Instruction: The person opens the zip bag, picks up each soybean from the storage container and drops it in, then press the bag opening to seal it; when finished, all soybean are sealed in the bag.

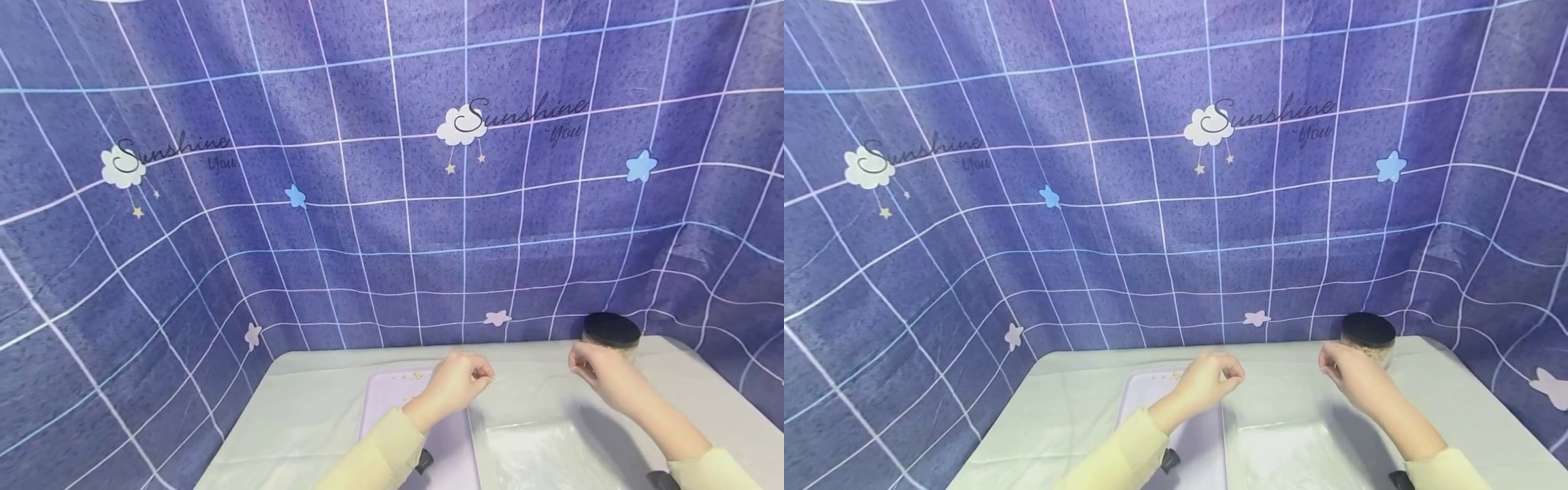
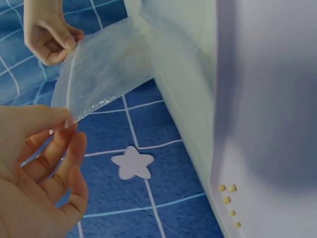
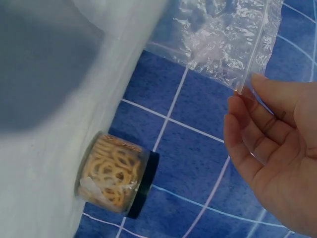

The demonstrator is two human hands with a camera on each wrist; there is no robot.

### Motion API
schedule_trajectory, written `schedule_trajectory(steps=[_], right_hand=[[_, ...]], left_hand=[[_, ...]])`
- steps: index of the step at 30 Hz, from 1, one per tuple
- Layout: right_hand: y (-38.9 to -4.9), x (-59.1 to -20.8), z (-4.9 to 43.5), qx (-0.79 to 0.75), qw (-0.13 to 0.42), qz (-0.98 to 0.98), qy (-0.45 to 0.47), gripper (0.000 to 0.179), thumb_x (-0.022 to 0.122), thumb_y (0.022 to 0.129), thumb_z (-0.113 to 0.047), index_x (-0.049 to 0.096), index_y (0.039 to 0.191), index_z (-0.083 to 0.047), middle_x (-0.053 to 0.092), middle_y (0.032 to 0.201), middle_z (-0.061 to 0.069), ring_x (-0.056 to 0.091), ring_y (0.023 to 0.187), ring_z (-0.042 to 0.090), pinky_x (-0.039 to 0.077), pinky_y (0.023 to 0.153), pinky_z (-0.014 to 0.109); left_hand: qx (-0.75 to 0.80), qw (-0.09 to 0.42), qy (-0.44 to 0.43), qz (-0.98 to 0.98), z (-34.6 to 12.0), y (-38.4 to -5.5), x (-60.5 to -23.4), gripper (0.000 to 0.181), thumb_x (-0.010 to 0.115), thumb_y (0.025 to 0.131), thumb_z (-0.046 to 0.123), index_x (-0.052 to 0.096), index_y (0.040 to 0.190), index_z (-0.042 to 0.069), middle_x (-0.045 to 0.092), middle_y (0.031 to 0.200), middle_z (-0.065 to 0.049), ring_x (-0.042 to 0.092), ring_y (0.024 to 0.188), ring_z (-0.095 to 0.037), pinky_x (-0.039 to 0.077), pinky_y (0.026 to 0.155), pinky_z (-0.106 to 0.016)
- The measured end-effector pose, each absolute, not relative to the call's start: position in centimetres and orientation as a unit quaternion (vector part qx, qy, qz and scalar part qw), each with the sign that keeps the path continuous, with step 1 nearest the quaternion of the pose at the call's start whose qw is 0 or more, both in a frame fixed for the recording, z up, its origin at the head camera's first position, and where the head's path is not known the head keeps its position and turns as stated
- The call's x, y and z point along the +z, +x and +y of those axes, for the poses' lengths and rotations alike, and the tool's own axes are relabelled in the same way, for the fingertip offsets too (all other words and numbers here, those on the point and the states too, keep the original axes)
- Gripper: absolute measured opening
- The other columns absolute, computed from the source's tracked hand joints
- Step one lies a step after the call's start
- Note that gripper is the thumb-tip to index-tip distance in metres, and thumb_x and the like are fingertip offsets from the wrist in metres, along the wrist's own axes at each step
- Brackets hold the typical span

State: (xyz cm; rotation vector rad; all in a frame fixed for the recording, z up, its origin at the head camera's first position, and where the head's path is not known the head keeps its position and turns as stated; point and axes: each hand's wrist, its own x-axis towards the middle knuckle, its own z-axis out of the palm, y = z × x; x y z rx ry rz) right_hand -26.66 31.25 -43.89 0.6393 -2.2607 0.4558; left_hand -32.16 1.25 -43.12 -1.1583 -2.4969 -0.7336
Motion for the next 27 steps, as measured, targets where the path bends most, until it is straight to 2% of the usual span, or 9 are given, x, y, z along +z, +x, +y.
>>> schedule_trajectory(steps=[11, 15, 18, 20, 22, 25, 27], right_hand=[[-23.9, -43.0, 30.5, 0.170, 0.366, -0.890, 0.211, 0.035, 0.084, 0.071, 0.002, 0.058, 0.083, -0.018, 0.050, 0.076, -0.017, 0.047, 0.066, -0.001, 0.047, 0.056, 0.028], [-22.9, -42.6, 29.7, 0.154, 0.351, -0.910, 0.157, 0.032, 0.086, 0.074, -0.009, 0.057, 0.087, -0.014, 0.050, 0.076, -0.009, 0.047, 0.065, 0.006, 0.045, 0.055, 0.033], [-21.8, -42.5, 28.6, 0.159, 0.332, -0.923, 0.108, 0.030, 0.084, 0.080, -0.018, 0.053, 0.079, -0.016, 0.049, 0.069, -0.008, 0.044, 0.057, 0.010, 0.041, 0.050, 0.035], [-21.3, -42.6, 27.6, 0.228, 0.273, -0.929, 0.103, 0.024, 0.077, 0.089, -0.024, 0.057, 0.076, -0.018, 0.052, 0.066, -0.009, 0.047, 0.056, 0.008, 0.043, 0.052, 0.033], [-21.0, -42.8, 26.5, 0.357, 0.166, -0.911, 0.122, 0.025, 0.067, 0.098, -0.027, 0.065, 0.077, -0.014, 0.057, 0.065, -0.008, 0.051, 0.056, 0.007, 0.046, 0.053, 0.030], [-21.3, -43.2, 25.2, 0.576, -0.040, -0.809, 0.111, 0.043, 0.051, 0.107, -0.035, 0.072, 0.095, 0.000, 0.068, 0.077, 0.001, 0.061, 0.066, 0.007, 0.054, 0.064, 0.027], [-21.8, -43.6, 24.7, 0.664, -0.129, -0.732, 0.089, 0.056, 0.043, 0.109, -0.043, 0.070, 0.102, 0.006, 0.071, 0.082, 0.007, 0.064, 0.069, 0.010, 0.055, 0.065, 0.026]], left_hand=[[-0.268, 0.185, -0.414, -0.850, 0.5, -30.2, -42.5, 0.005, 0.074, 0.090, 0.016, 0.076, 0.090, 0.021, 0.072, 0.080, 0.014, 0.059, 0.072, 0.008, 0.047, 0.070, -0.013], [-0.274, 0.193, -0.407, -0.850, 0.5, -30.0, -42.8, 0.006, 0.074, 0.090, 0.015, 0.076, 0.090, 0.021, 0.072, 0.080, 0.015, 0.059, 0.072, 0.009, 0.047, 0.070, -0.013], [-0.277, 0.196, -0.401, -0.851, 0.4, -29.9, -43.0, 0.007, 0.074, 0.089, 0.015, 0.076, 0.090, 0.021, 0.073, 0.081, 0.015, 0.058, 0.071, 0.010, 0.046, 0.069, -0.012], [-0.279, 0.201, -0.399, -0.850, 0.4, -29.8, -43.0, 0.006, 0.074, 0.089, 0.015, 0.076, 0.089, 0.021, 0.074, 0.081, 0.015, 0.059, 0.071, 0.010, 0.046, 0.068, -0.012], [-0.280, 0.207, -0.399, -0.848, 0.4, -29.8, -43.0, 0.006, 0.074, 0.089, 0.015, 0.076, 0.089, 0.021, 0.074, 0.082, 0.014, 0.060, 0.072, 0.009, 0.046, 0.067, -0.013], [-0.280, 0.215, -0.401, -0.845, 0.5, -29.8, -43.1, 0.007, 0.074, 0.089, 0.015, 0.075, 0.089, 0.021, 0.074, 0.082, 0.014, 0.061, 0.072, 0.008, 0.046, 0.067, -0.012], [-0.280, 0.217, -0.403, -0.844, 0.6, -29.9, -43.2, 0.007, 0.074, 0.089, 0.014, 0.075, 0.089, 0.021, 0.074, 0.082, 0.013, 0.061, 0.071, 0.008, 0.046, 0.066, -0.012]])
